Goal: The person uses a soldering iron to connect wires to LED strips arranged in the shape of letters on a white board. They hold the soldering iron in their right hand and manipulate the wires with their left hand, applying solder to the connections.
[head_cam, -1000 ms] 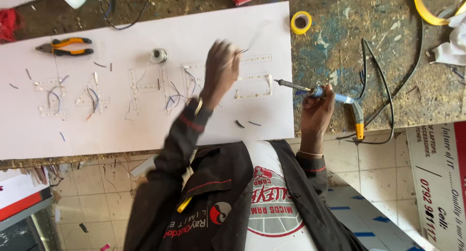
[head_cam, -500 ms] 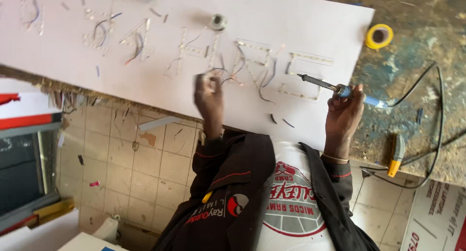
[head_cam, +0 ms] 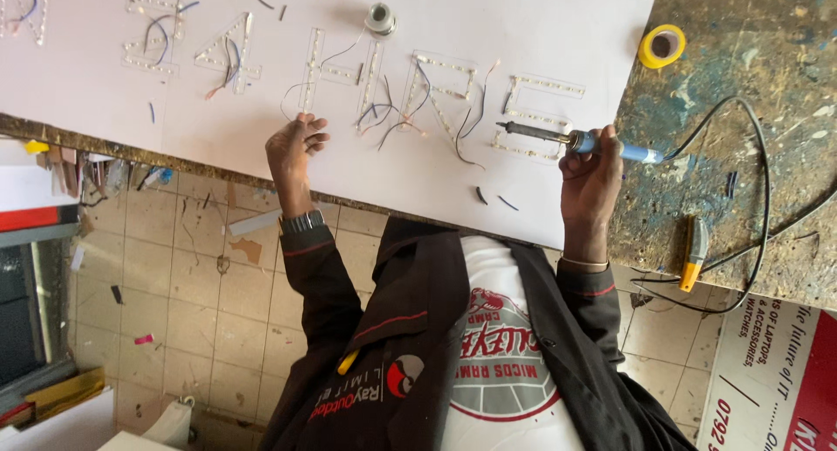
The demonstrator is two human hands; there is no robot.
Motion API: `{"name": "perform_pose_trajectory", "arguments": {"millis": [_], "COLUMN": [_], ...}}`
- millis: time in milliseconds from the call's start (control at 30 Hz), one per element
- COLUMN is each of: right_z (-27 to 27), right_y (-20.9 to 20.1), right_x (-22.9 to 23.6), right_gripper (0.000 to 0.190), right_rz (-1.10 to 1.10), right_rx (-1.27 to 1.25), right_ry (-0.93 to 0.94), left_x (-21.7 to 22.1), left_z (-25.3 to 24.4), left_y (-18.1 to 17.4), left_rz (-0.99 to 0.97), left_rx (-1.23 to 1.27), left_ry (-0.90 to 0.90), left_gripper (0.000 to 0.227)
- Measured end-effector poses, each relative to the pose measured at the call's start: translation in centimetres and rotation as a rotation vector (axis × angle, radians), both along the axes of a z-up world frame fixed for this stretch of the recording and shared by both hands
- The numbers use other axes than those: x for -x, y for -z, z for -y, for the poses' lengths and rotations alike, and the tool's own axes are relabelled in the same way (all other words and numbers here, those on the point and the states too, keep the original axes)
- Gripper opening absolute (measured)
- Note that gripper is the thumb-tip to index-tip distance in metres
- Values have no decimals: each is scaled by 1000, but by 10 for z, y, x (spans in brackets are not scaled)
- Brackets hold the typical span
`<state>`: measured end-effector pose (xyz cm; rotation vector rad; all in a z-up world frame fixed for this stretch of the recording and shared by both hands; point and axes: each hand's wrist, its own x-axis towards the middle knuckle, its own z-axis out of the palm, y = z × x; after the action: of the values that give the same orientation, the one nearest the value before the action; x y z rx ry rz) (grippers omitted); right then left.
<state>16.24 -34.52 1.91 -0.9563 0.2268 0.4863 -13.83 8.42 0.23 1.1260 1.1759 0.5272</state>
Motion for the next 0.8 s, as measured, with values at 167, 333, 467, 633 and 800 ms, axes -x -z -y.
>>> {"name": "perform_pose_trajectory", "arguments": {"millis": [167, 333, 467, 633, 800], "right_z": [6, -3, -13, -9, -8], "right_y": [16, 26, 33, 19, 12], "right_x": [-2, -2, -10, -5, -2], "right_gripper": [28, 28, 26, 30, 28], "right_rz": [-23, -58, -86, -64, -36], "right_rx": [1, 2, -9, 48, 47], "right_ry": [10, 16, 33, 40, 52], "left_x": [-34, -56, -64, -48, -135], "left_z": [84, 139, 149, 152, 190], "left_y": [-15, 15, -19, -58, -38], "left_rz": [86, 235, 187, -601, -151], "left_rx": [36, 282, 327, -208, -1059], "left_ry": [23, 195, 315, 595, 582], "left_gripper": [27, 51, 92, 102, 27]}}
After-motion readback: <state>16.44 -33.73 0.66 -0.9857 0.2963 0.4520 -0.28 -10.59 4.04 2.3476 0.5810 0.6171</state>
